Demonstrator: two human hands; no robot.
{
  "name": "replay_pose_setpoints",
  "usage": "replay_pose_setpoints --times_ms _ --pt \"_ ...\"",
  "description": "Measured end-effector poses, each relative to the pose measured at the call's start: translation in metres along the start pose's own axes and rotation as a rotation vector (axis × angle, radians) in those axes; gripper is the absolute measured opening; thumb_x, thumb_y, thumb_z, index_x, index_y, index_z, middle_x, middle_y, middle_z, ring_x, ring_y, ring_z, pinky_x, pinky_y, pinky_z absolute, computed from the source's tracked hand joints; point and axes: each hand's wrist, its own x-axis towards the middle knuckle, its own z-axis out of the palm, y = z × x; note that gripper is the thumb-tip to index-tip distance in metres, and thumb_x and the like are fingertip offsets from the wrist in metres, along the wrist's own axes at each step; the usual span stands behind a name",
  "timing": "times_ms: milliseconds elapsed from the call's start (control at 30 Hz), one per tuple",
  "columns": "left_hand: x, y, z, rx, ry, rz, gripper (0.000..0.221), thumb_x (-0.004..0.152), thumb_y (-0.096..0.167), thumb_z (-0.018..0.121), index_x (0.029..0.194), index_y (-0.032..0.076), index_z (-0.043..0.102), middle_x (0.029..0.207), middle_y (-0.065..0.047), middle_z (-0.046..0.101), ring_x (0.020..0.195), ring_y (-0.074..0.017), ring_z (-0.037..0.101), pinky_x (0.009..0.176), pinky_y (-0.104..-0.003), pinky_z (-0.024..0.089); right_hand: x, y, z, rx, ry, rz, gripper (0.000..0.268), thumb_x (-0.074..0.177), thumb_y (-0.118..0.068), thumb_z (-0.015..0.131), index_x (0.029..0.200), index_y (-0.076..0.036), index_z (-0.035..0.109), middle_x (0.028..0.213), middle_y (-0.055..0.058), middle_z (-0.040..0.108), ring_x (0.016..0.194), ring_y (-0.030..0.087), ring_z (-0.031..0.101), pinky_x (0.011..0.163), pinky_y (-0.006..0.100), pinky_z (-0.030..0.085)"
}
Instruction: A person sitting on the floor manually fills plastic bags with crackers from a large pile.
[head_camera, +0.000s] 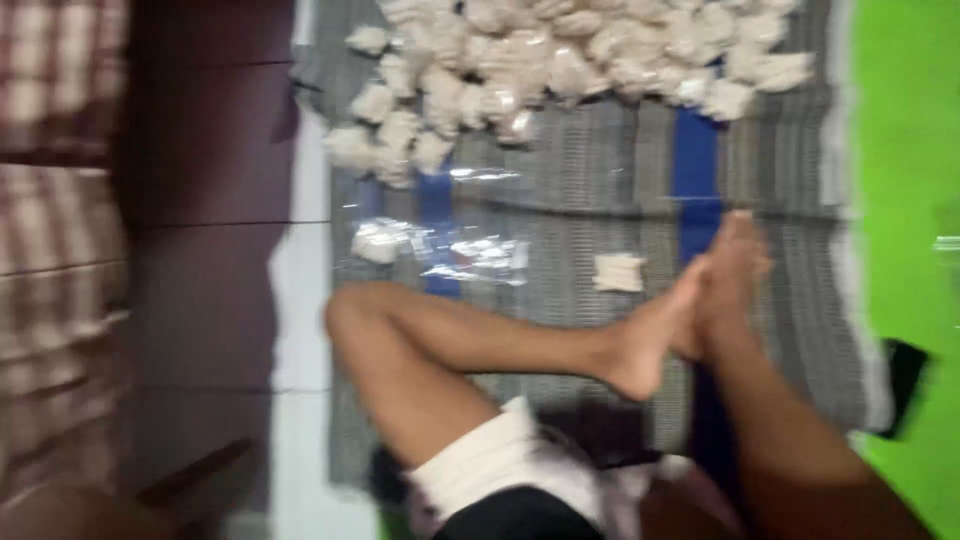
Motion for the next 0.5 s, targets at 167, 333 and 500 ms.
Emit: replay_pose_setpoints --times_ms 167,333,500 --pt "0.003 0.017 -0.005 0.481 -0.067 0.656 0.171 0.056 0.010 0.085 0.190 -0.010 -0.020 0.203 -0.029 0.003 0.192 -0.0383 0.013 0.167 -0.056 0.013 0.055 0.040 0.021 0.050 0.234 -0.116 0.078 0.129 -0.061 0.031 0.156 0.005 0.063 0.155 0.034 0.064 0.130 0.055 0.059 0.110 0.069 0.047" --pt "-0.001 0.020 0.018 -0.189 0.111 -0.090 0.122 0.102 0.097 0.009 0.189 0.020 -0.030 0.201 0.002 -0.017 0.183 -0.0230 -0.016 0.144 -0.059 -0.019 0.033 0.034 0.013 0.118 0.061 -0.165 0.095 0.124 -0.063 0.019 0.187 0.007 0.031 0.198 0.028 0.025 0.182 0.048 0.016 0.144 0.062 0.007" --pt "0.004 -0.051 -0.026 0.591 -0.070 0.611 0.179 0.069 0.066 0.082 0.184 -0.010 -0.030 0.200 -0.027 -0.016 0.189 -0.0368 -0.006 0.160 -0.055 -0.005 0.069 0.062 0.042 0.051 0.126 -0.138 0.090 0.125 -0.061 0.017 0.181 0.005 0.042 0.193 0.025 0.036 0.176 0.047 0.026 0.141 0.063 0.011"
